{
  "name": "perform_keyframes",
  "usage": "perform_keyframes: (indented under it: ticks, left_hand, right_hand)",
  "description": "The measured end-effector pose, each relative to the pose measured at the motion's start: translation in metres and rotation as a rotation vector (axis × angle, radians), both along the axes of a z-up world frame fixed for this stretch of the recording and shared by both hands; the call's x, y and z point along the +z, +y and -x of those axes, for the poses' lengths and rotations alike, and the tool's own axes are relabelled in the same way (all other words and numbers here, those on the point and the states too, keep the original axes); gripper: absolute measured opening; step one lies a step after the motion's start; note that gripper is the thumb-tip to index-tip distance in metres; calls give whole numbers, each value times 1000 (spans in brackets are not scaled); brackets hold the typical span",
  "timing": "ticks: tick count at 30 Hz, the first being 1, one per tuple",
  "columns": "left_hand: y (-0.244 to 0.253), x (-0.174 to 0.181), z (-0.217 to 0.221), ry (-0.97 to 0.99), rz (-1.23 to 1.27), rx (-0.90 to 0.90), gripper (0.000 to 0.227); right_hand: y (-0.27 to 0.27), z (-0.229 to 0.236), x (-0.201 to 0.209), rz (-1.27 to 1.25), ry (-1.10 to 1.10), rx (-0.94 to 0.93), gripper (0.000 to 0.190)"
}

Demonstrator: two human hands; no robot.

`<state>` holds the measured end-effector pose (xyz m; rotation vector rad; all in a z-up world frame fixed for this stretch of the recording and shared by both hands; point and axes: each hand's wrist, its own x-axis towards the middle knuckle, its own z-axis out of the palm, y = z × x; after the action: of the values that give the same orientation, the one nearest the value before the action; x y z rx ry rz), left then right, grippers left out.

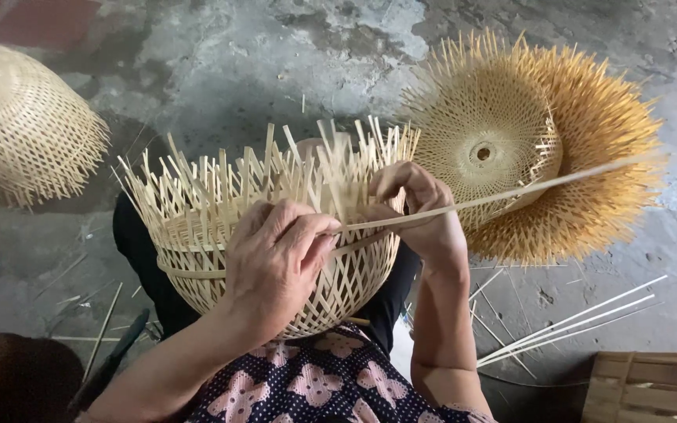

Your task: The person weaves a bamboo basket by hand, threading long bamboo strips through the vertical spokes of the frame. They rotate the basket while pressing the strips into place and tucking the ends into the weave.

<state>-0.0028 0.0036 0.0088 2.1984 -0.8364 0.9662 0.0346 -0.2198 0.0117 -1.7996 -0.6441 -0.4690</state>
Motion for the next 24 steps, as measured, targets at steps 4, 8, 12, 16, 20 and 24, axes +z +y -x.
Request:
perform_keyframes:
  ticks: [4, 8, 12, 16, 20, 24]
  left_hand:
    - [0, 4, 1, 14, 5, -13, 34]
    - [-2, -4, -1, 1, 22, -11, 33]
    - [-1, -8, -2, -20, 10, -3, 31]
    - [-1, -9, -1, 2, 12, -2, 32]
    - [-2, -9, -1, -34, 49, -5, 31]
    - [-2, -9, -2, -39, 61, -3, 30]
  right_hand:
    - [-4, 1, 6, -20, 238, 9, 33]
    - [-6, 1, 4, 73, 229, 60, 26]
    - [2, 6, 9, -21, 184, 105, 21]
    - [5, 7, 14, 172, 107, -10, 22]
    - [11, 8, 23, 116, 187, 45, 26]
    - [10, 6, 19, 161, 286, -6, 30]
